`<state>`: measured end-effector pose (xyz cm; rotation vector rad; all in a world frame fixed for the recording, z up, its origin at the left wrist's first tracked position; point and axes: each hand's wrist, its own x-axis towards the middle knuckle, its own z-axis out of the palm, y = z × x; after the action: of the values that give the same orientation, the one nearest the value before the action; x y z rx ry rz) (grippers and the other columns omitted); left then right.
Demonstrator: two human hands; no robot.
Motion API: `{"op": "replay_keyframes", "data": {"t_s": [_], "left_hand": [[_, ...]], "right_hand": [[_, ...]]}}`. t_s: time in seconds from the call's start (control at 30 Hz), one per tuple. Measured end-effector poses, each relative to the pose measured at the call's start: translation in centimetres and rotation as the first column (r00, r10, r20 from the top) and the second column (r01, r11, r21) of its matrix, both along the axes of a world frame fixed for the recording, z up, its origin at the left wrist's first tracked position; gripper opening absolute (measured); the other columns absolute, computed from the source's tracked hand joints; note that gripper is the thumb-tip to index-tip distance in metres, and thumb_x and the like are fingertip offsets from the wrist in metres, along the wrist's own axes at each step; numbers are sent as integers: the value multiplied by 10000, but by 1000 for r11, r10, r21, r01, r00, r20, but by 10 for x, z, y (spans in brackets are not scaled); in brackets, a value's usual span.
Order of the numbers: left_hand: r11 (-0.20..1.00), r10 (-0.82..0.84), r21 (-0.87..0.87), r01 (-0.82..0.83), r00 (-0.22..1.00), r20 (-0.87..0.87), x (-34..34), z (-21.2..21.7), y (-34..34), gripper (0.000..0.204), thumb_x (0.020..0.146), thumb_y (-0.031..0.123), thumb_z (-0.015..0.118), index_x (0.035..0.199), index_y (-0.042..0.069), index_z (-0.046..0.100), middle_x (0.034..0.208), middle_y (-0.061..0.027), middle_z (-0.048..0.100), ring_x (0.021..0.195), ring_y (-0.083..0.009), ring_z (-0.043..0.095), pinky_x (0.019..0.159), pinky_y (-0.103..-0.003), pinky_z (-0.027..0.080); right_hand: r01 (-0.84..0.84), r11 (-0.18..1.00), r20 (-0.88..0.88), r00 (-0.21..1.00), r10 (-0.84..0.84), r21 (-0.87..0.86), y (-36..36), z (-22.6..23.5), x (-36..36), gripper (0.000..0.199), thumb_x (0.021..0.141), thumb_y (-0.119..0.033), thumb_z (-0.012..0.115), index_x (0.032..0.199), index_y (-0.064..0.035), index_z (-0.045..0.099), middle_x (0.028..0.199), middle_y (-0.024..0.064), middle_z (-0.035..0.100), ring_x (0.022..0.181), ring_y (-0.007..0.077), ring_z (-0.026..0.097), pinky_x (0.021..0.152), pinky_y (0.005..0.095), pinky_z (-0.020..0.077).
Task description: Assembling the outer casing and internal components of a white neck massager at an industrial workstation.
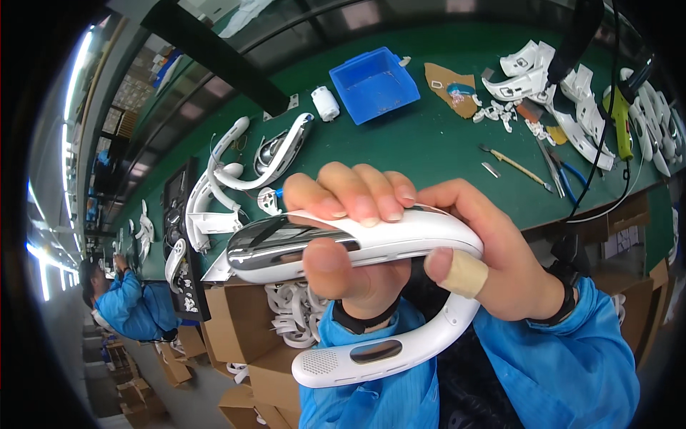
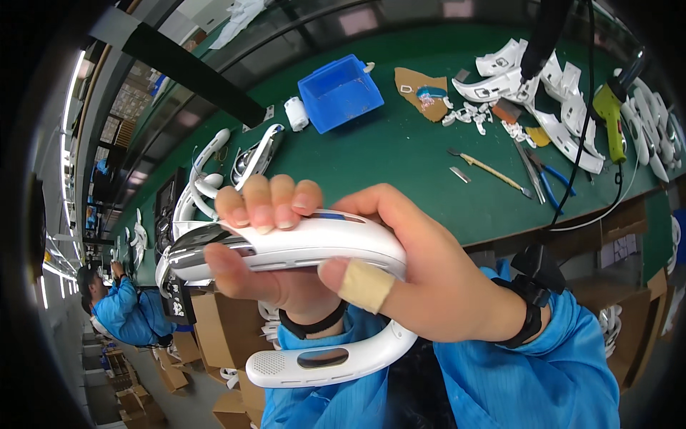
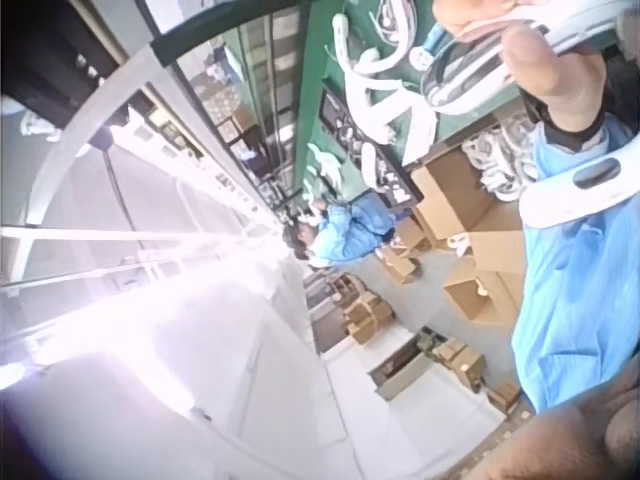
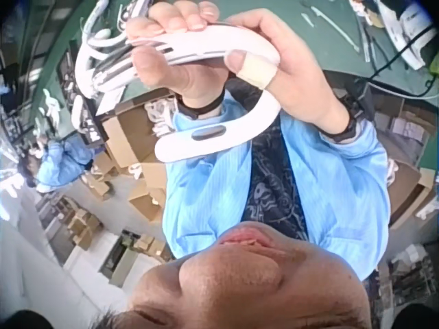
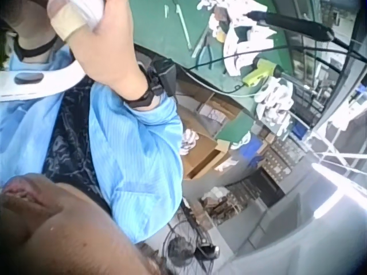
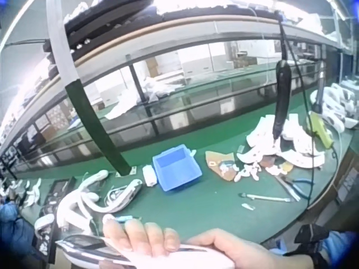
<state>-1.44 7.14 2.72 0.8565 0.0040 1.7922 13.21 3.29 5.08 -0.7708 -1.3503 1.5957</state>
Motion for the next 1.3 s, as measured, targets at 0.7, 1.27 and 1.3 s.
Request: {"op": "replay_keyframes", "data": {"t_s": [0.7,1.27,1.3], "left_hand": [[984,-47,178,29,994,98,11,-3,-2,406,940,345,694,1115,86,435,962,-85,593,832,-228,616,825,-428,512],[986,-130,118,115,982,136,4,-4,-3,380,959,395,660,1086,112,441,962,-51,583,867,-194,604,845,-384,509],[984,-145,120,129,981,132,4,-5,-3,390,957,404,666,1085,114,439,961,-50,582,869,-194,603,844,-381,510]], "right_hand": [[12,991,119,992,-27,131,5,0,-6,430,876,-182,770,1166,-25,494,1060,58,583,944,99,548,808,267,473],[62,983,-19,998,-60,174,-2,-19,-6,417,975,-243,664,1248,13,481,1158,111,611,1036,122,580,882,298,489],[70,981,-21,998,-67,183,-1,-20,-6,406,975,-239,665,1239,11,486,1143,106,617,1023,119,582,870,294,491]]}}
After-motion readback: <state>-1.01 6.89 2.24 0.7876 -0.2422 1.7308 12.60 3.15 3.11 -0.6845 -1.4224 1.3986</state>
